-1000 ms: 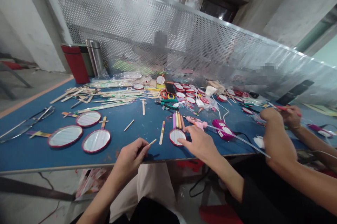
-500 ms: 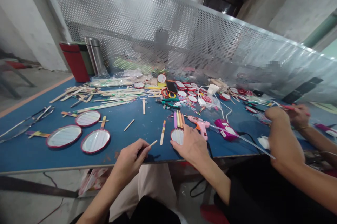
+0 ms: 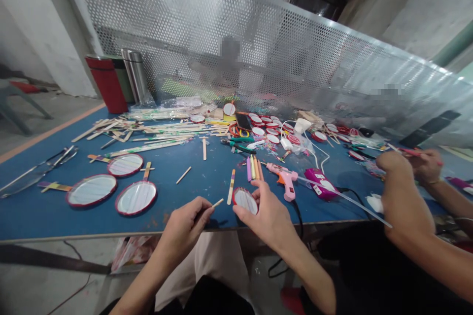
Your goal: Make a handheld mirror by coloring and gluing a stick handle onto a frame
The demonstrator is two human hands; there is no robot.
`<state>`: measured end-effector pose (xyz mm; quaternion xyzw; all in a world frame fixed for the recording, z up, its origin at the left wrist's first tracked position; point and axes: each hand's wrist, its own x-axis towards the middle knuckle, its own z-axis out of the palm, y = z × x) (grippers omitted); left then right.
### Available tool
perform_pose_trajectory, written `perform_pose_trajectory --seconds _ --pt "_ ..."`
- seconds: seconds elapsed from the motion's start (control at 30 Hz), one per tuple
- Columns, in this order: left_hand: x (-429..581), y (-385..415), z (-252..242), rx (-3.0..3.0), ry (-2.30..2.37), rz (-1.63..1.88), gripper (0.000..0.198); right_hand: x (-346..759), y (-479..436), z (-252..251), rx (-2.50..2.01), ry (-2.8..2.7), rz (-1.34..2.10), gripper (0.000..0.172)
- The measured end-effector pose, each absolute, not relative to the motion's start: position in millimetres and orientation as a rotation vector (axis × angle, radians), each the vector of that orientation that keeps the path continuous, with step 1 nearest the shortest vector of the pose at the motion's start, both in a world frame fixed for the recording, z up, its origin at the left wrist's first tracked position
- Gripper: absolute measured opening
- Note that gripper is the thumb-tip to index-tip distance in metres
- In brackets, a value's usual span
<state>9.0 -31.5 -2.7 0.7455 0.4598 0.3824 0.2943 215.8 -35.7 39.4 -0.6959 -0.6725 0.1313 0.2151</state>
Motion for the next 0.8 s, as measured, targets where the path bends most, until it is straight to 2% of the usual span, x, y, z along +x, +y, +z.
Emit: perform_pose_trajectory --seconds 0.13,0.37,0.8 --pt "7 -34 -1 1.914 1.195 1.048 0.020 190 -37 28 -1.930 -1.911 0.124 0.064" --pt "1 -37 1 1.847 1.126 1.068 0.020 171 -39 15 -1.964 -1.952 -0.155 0.052" --pt "-2 -32 0 1.953 0.979 1.079 0.017 165 -42 11 -2.024 -1.882 -0.107 0.055"
